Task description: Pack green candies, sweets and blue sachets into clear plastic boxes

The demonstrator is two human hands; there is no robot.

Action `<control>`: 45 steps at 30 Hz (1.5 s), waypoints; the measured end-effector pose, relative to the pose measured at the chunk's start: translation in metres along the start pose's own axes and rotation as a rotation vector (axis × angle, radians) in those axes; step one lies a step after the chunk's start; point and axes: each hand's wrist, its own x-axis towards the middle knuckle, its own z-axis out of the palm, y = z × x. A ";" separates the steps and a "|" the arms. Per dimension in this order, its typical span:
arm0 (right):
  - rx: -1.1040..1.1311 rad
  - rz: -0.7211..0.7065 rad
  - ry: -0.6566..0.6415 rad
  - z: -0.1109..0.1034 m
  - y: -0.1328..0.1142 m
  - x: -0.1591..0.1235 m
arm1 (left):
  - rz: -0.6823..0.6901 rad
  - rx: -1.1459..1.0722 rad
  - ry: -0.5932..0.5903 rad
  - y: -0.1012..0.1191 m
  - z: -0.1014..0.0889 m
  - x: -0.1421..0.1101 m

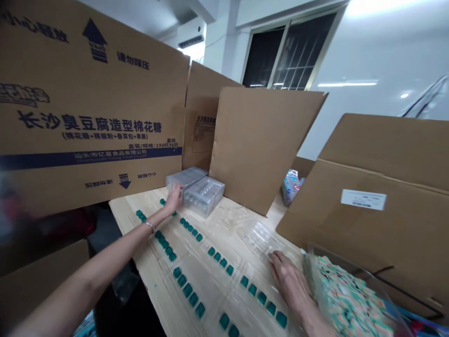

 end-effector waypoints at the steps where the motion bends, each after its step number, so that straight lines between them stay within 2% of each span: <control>1: 0.013 -0.019 -0.003 0.000 -0.005 0.004 | -0.005 0.013 -0.010 -0.016 -0.005 0.006; 3: 0.043 -0.056 -0.008 0.003 -0.018 0.016 | 0.004 0.035 -0.050 -0.041 -0.010 0.015; 6: 0.076 -0.107 -0.037 0.008 -0.041 0.043 | -0.001 0.065 -0.062 -0.067 -0.009 0.026; 10: 0.109 -0.172 -0.076 0.015 -0.070 0.081 | 0.002 0.133 -0.077 -0.093 -0.012 0.043; 14: 0.141 -0.248 -0.111 0.022 -0.096 0.117 | 0.108 0.203 -0.201 -0.111 -0.018 0.056; 17: 0.140 -0.298 -0.110 0.028 -0.116 0.143 | 0.161 0.256 -0.256 -0.114 -0.018 0.057; 25: 0.237 -0.388 -0.062 0.037 -0.160 0.195 | 0.212 0.375 -0.278 -0.111 -0.018 0.048; 29: 0.283 -0.380 -0.014 0.046 -0.171 0.221 | 0.219 0.400 -0.281 -0.109 -0.017 0.048; 32: 0.307 -0.345 0.021 0.054 -0.184 0.256 | 0.221 0.406 -0.276 -0.109 -0.016 0.048; 36: 0.258 -0.260 -0.068 0.071 -0.212 0.314 | 0.223 0.405 -0.264 -0.109 -0.014 0.046; 39: 0.201 -0.205 -0.139 0.086 -0.235 0.343 | 0.228 0.404 -0.261 -0.109 -0.015 0.044; 42: 0.182 -0.186 -0.154 0.099 -0.252 0.350 | 0.229 0.402 -0.259 -0.109 -0.017 0.039; 45: 0.159 -0.192 -0.150 0.104 -0.263 0.344 | 0.223 0.401 -0.257 -0.109 -0.020 0.033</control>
